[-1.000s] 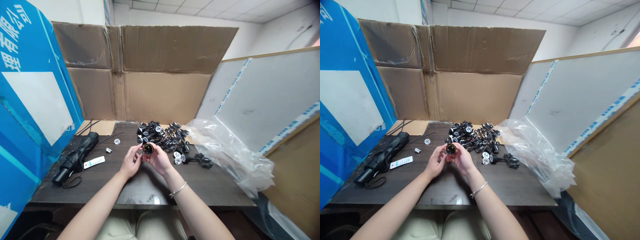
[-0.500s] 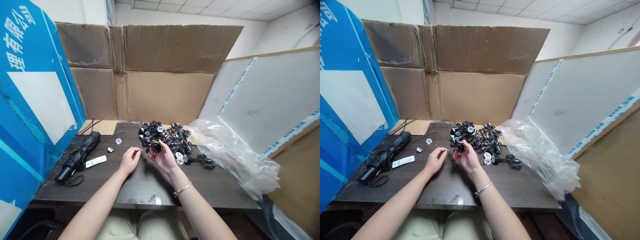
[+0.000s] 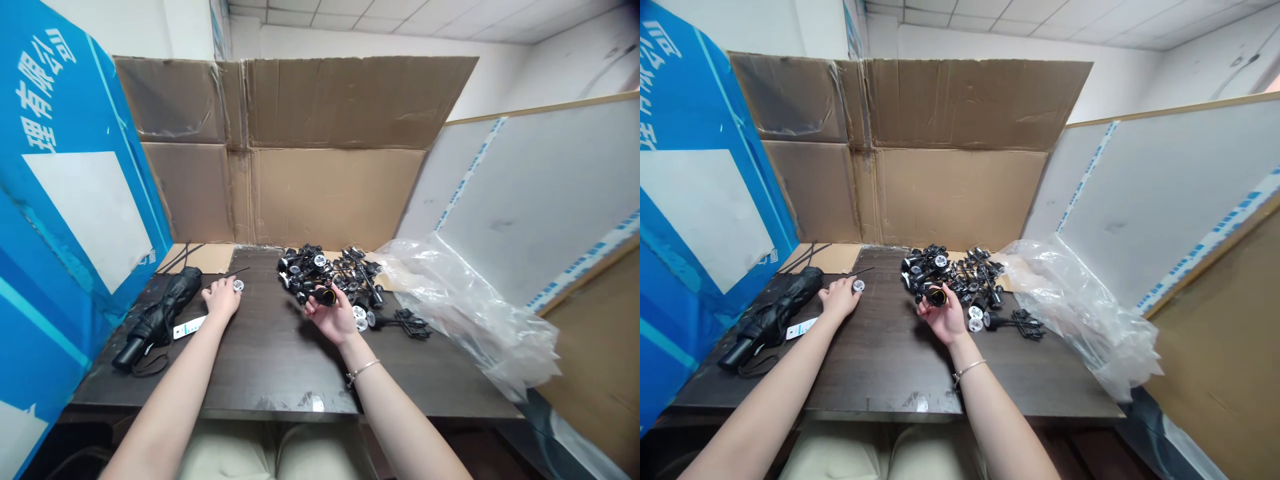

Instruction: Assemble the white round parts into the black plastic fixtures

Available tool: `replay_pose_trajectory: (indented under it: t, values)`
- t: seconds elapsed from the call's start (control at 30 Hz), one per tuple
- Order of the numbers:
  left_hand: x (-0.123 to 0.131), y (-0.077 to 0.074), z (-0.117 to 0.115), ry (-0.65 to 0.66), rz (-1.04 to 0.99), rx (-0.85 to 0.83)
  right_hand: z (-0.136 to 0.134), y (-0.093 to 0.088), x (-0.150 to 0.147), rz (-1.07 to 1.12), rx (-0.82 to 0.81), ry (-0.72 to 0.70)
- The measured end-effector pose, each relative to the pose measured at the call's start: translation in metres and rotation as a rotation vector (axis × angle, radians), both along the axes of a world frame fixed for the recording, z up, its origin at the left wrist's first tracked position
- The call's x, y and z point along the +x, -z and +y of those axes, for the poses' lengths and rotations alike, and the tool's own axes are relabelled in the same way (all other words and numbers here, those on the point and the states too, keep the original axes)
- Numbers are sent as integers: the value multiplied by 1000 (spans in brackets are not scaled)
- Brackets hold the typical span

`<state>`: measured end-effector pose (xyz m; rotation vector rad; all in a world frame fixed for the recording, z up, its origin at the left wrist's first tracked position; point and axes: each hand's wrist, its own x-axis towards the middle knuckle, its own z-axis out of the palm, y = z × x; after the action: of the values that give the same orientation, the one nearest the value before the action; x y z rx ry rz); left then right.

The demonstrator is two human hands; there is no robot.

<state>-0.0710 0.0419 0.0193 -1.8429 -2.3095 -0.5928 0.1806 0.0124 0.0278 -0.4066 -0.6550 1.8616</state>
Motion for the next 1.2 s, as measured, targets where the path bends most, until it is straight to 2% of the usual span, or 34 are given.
replay_pose_trajectory:
  t: [0.1,0.2,0.4,0.47,0.8,0.93,1.03,1.1,1.2]
  values:
    - [0,3,10,4,79,-13,-2,2,1,-15,25,6]
    - [-1,5,11,59,86,61,-3,4,2,-25,46,13]
    - [-2,2,-7,401,59,355,-6,4,2,-5,40,10]
    - [-1,0,-14,463,60,432,-7,3,2,-4,46,8]
    - [-1,1,-23,569,8,599,-8,4,0,-49,78,32]
    - [21,-1,-40,646,-133,571,-10,10,-7,-226,254,155]
    - [45,-1,-59,742,-275,440,-15,12,-16,-401,377,209]
    - [57,0,-70,801,-381,342,-19,11,-21,-498,425,197]
    - [64,3,-75,746,-591,272,-21,9,-31,-577,430,108]
